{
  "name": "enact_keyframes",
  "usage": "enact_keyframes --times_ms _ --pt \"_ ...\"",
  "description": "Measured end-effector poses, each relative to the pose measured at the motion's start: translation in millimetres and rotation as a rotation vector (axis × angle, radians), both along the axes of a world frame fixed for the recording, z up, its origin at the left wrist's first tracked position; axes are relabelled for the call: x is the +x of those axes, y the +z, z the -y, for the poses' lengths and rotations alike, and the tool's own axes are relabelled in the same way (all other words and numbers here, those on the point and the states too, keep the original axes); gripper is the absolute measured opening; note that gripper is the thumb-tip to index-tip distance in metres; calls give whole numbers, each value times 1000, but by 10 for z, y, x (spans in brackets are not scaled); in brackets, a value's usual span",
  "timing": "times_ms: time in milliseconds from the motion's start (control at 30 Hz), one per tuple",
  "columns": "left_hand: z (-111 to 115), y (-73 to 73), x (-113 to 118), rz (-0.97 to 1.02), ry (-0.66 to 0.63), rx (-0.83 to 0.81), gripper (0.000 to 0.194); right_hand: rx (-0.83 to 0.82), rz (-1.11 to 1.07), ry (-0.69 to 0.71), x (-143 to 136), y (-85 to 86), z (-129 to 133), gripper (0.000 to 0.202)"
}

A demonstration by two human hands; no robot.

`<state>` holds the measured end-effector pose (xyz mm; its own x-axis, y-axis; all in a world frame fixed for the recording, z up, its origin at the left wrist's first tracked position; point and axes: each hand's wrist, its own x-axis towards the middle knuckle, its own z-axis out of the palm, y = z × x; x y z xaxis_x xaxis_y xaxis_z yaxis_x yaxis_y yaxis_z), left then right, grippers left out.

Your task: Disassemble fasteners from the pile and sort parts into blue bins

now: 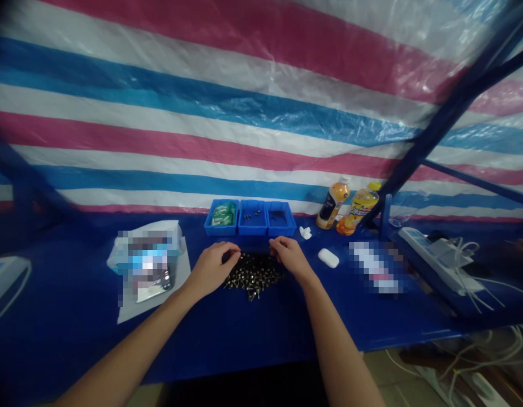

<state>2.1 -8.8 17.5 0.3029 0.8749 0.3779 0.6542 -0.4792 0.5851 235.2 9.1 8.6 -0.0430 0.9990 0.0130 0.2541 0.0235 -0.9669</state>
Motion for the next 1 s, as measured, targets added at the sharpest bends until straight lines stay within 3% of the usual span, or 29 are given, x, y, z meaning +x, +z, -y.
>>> enact_keyframes --times_ms 233,433,633,800,1000 --pt "7 -1 5 -8 -2 -2 14 -140 -392 173 -50 169 139 26" --pt "3 2 3 -21 0 -10 15 -116 -616 243 -18 222 203 25" --pt "1 2 -4 -31 0 -13 15 -291 -419 66 30 110 66 34" --pt "0 -3 -8 -25 -7 -3 15 -165 -466 -55 34 77 25 45" --pt "-2 -1 -10 -22 6 -5 14 -70 -209 -98 99 -12 -17 43"
